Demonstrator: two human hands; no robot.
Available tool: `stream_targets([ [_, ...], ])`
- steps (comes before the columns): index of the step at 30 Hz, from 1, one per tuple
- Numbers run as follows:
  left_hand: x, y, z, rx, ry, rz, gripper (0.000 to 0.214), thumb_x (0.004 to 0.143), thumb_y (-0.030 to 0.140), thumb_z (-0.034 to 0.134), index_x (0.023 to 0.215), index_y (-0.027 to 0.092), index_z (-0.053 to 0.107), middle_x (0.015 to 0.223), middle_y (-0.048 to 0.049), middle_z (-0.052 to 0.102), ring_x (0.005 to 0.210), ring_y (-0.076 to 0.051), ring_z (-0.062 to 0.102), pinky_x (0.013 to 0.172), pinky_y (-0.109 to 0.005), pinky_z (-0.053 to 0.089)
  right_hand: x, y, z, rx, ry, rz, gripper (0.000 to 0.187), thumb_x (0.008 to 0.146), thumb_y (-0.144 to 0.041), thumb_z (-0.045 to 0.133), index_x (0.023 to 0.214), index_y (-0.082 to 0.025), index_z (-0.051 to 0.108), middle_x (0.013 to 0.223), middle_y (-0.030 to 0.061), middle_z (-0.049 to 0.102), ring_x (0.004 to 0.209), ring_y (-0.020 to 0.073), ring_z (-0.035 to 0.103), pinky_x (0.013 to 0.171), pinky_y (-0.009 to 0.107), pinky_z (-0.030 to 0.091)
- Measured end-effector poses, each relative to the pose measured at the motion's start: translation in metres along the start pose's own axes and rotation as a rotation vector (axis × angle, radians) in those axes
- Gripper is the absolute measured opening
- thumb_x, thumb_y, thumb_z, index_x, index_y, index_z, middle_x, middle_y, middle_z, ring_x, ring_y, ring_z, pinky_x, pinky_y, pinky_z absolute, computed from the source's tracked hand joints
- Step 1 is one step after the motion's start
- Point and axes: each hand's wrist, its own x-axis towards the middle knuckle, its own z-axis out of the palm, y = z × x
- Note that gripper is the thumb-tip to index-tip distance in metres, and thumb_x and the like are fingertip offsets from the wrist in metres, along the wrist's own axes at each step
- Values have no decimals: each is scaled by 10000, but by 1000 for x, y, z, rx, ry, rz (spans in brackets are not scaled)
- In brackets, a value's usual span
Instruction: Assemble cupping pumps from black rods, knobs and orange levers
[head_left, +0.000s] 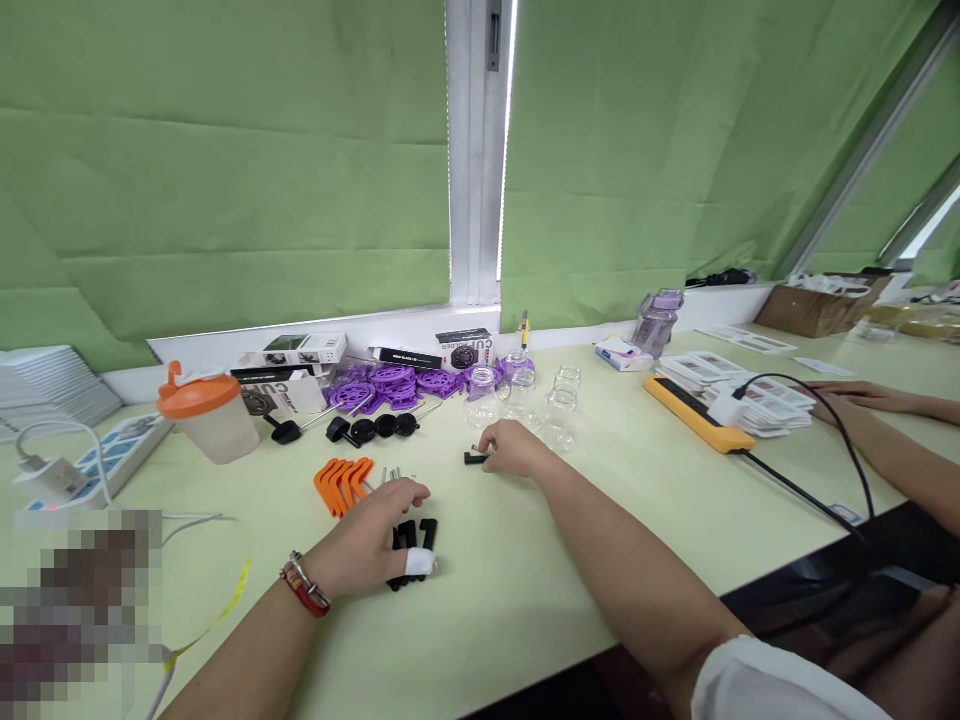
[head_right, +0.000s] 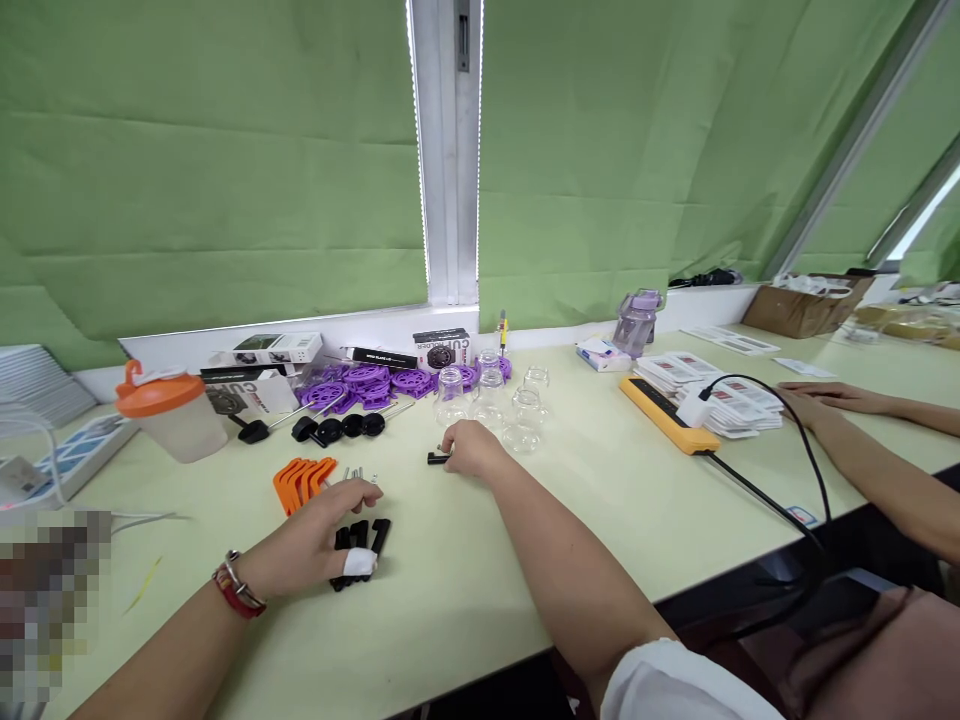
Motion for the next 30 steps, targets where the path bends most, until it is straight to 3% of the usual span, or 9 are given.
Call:
stream_targets([
  [7, 2, 1, 2, -5, 94, 10, 407, 817, 432, 575, 1146, 202, 508, 1073, -100, 571, 943, -230, 534, 781, -364, 464, 3, 3, 5, 60, -121, 8, 171, 593, -144, 741, 759, -170, 710, 716, 31, 645, 630, 139, 555, 538, 226, 373],
  [13, 9, 3, 19, -21, 247, -35, 494, 873, 321, 506, 1342, 220, 389, 1122, -92, 593, 952, -205, 560, 877, -386, 443, -10, -8, 6, 554, -408, -223, 187, 631, -187, 714, 810, -137, 687, 609, -45, 563, 587, 83, 490, 598, 207, 392],
  [16, 11, 11, 24, -103, 272, -27, 321, 895, 293, 458, 1195, 205, 531, 980, -69, 644, 880, -189, 581, 813, -336, 466, -19, -23, 11, 655, -551, -314, 216, 637, -216, 727, 828, -128, 680, 640, -45, 579, 602, 73, 492, 625, 208, 391],
  [20, 10, 24, 21, -207, 257, -23, 197, 892, 297, 464, 957, 200, 622, 838, -33, 650, 763, -158, 575, 706, -275, 464, -22, -29, 14, 670, -632, -364, 250, 626, -245, 753, 834, -124, 686, 696, -15, 633, 642, 91, 538, 649, 219, 414],
  [22, 9, 28, 19, -205, 251, -43, 212, 888, 331, 468, 879, 187, 623, 757, -24, 626, 706, -151, 555, 667, -271, 453, -16, -22, 11, 640, -508, -337, 226, 664, -244, 729, 856, -130, 695, 748, 9, 659, 684, 110, 565, 678, 230, 434],
  [25, 7, 31, 18, -133, 223, -60, 236, 876, 362, 473, 802, 184, 610, 682, -22, 597, 687, -158, 535, 668, -289, 442, -3, -3, 8, 421, -52, -172, 157, 752, -193, 632, 881, -141, 707, 840, 49, 677, 742, 137, 581, 698, 246, 439],
  [26, 6, 31, 18, -95, 205, -52, 234, 873, 359, 474, 782, 188, 605, 663, -20, 591, 685, -161, 529, 679, -298, 438, 1, 3, 8, 293, 36, -149, 161, 758, -177, 621, 886, -148, 714, 874, 59, 678, 761, 146, 581, 706, 254, 435],
  [30, 8, 28, 21, 37, 123, 19, 222, 866, 321, 465, 716, 196, 569, 607, -3, 566, 631, -154, 488, 703, -318, 416, 13, 15, 14, 22, 86, -153, 177, 767, -173, 616, 901, -186, 732, 915, 56, 679, 792, 156, 587, 708, 252, 422],
])
